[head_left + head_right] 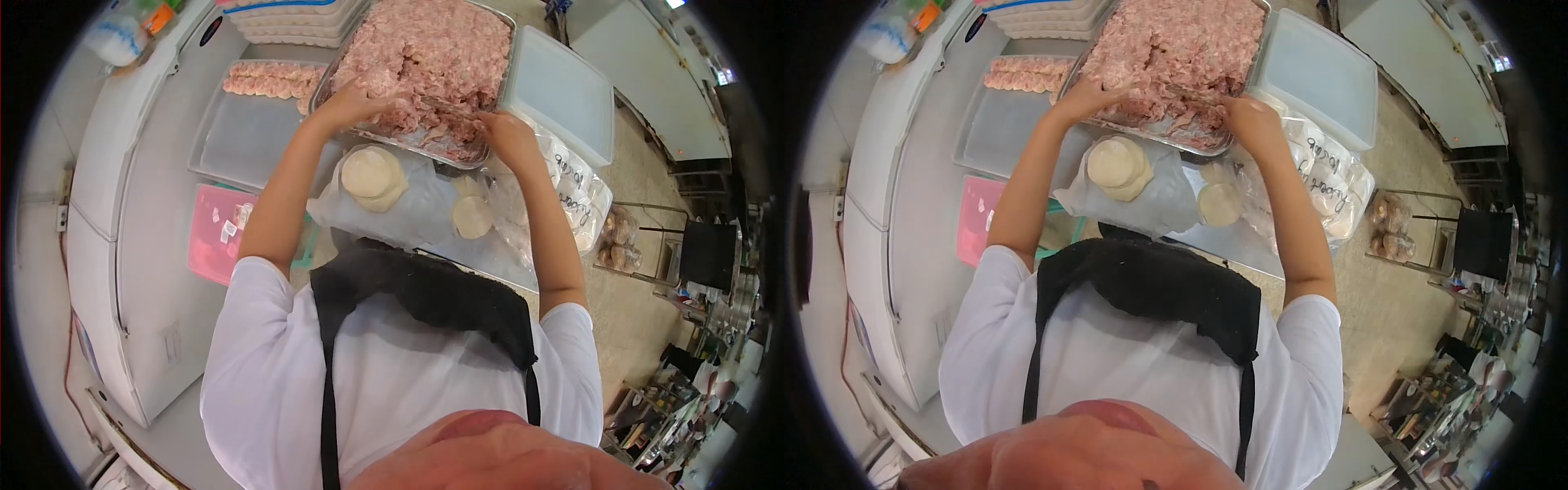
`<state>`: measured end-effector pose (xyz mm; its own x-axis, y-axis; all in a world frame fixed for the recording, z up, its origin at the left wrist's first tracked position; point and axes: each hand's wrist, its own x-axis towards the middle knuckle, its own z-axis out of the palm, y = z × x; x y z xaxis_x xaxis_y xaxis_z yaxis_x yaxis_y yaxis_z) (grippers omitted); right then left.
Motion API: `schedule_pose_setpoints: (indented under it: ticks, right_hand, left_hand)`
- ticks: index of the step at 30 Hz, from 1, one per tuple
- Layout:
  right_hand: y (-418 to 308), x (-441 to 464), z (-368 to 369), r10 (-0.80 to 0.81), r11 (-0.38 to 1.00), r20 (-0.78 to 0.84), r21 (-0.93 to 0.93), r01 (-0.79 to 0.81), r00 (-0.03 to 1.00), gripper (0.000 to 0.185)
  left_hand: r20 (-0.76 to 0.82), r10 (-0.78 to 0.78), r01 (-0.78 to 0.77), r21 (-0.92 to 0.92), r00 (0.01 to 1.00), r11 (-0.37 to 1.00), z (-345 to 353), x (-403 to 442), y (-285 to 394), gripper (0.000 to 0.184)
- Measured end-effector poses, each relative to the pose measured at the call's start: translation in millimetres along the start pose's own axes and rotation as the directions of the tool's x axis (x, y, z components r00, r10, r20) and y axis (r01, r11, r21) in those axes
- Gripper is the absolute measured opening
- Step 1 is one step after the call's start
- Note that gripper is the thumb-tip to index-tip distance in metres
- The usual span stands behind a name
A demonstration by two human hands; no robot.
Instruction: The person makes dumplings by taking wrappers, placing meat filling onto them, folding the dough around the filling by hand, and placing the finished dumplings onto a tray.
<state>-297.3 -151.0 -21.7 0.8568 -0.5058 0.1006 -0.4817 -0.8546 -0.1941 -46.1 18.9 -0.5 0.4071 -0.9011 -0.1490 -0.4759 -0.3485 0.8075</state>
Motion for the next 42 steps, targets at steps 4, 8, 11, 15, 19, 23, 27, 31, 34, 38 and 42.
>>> schedule_pose_setpoints:
  ticks: [4, 8, 11, 15, 19, 23, 27, 31, 34, 38, 42]
  right_hand:
    - [-10, -17, -56, 0.131, 0.874, 0.100, 0.457, -0.163, 0.986, 0.031]
    - [-38, -21, -42, -0.072, 0.755, 0.053, 0.655, 0.020, 0.996, 0.031]
    - [-21, -9, -19, -0.109, 0.814, 0.023, 0.576, 0.076, 0.994, 0.029]
    - [-44, -13, -40, -0.034, 0.932, -0.180, 0.349, 0.096, 0.983, 0.023]
    - [-26, -7, 8, -0.051, 0.956, -0.203, 0.274, 0.106, 0.978, 0.023]
    - [-1, -25, -15, 0.156, 0.987, 0.091, -0.052, -0.152, 0.984, 0.028]
    - [-37, -37, -57, 0.093, 0.797, -0.053, 0.603, -0.042, 0.994, 0.035]
    - [-93, -27, -54, -0.004, 0.881, 0.045, 0.472, -0.018, 0.999, 0.032]
    - [-115, -12, -82, 0.016, 0.979, -0.058, 0.202, -0.004, 0.998, 0.027]
    - [-171, -5, -67, -0.058, 0.995, -0.189, 0.065, 0.072, 0.980, 0.025]
    - [-198, 12, -91, 0.042, 0.995, -0.113, 0.100, -0.031, 0.993, 0.026]
  left_hand:
    - [-0.089, 0.343, -0.343, 0.021, 0.935, 0.939, 0, -1, -2, 0.075]
    - [0.073, 0.488, -0.492, 0.075, 0.870, 0.867, -8, 8, 18, 0.058]
    - [0.204, 0.388, -0.419, 0.139, 0.899, 0.897, -3, 13, 27, 0.054]
    - [-0.007, 0.245, -0.242, 0.122, 0.970, 0.963, 18, 31, -14, 0.056]
    - [0.077, 0.026, -0.024, -0.036, 0.997, 0.999, 11, 7, 11, 0.058]
    - [0.123, 0.023, -0.016, -0.061, 0.992, 0.998, -9, 9, -9, 0.055]
    - [-0.074, 0.607, -0.607, 0.028, 0.791, 0.794, -21, -3, 9, 0.049]
    - [0.149, 0.335, -0.299, -0.223, 0.930, 0.928, -39, -22, 17, 0.048]
    - [0.170, 0.279, -0.246, -0.195, 0.945, 0.949, -60, -25, 5, 0.051]
    - [0.078, 0.357, -0.348, -0.110, 0.931, 0.931, -82, -16, -35, 0.053]
    - [0.208, 0.382, -0.352, -0.167, 0.900, 0.921, -116, -22, -68, 0.057]
